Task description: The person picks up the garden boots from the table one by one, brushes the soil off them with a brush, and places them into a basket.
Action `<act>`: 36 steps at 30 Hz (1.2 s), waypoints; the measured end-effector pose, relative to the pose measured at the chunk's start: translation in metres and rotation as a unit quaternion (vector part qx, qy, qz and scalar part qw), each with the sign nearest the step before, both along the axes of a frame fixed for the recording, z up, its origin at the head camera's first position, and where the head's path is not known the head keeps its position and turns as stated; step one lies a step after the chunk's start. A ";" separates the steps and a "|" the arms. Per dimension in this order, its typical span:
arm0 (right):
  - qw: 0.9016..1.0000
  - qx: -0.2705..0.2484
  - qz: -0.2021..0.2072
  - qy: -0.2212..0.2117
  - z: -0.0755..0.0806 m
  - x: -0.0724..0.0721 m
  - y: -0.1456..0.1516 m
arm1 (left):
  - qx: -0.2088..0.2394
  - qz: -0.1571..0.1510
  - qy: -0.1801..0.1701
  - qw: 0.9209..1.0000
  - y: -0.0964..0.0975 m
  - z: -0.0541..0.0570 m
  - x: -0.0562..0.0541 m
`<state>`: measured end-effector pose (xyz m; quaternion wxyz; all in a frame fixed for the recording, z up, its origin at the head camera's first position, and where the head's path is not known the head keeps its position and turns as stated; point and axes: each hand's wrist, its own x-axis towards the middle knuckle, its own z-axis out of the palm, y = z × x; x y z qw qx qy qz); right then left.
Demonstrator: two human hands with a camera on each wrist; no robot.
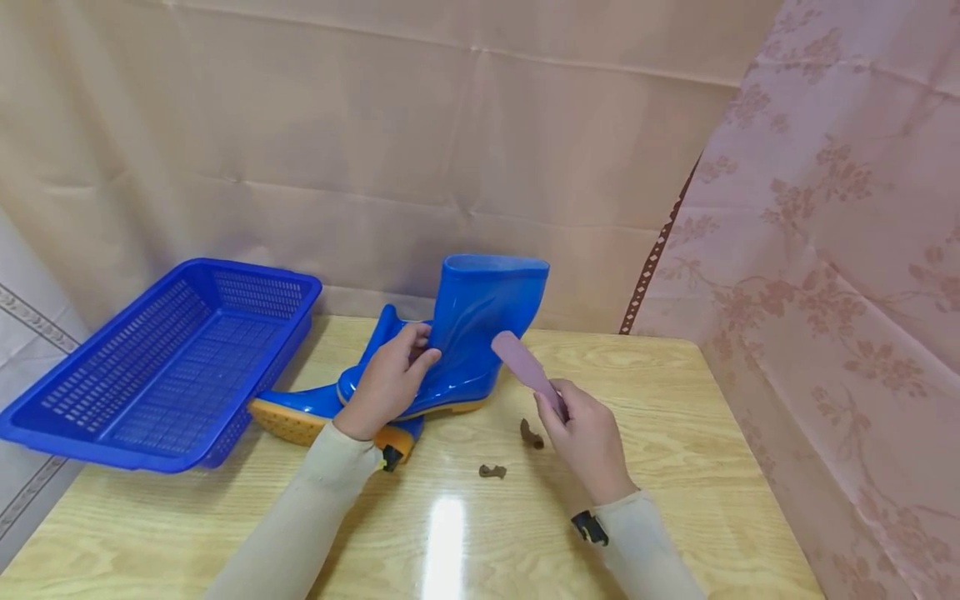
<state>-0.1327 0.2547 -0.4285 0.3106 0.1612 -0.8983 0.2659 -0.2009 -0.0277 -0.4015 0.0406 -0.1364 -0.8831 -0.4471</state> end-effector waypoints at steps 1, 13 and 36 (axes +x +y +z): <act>1.000 0.002 -0.007 -0.006 -0.001 0.001 0.001 | 0.000 0.000 -0.001 1.000 0.000 0.000 0.000; 0.998 0.016 -0.057 -0.039 -0.012 0.011 0.014 | -0.004 0.005 -0.008 1.000 0.001 0.000 0.001; 0.997 0.033 -0.056 -0.041 -0.023 0.010 0.012 | 0.005 0.023 0.007 1.000 0.003 -0.005 0.000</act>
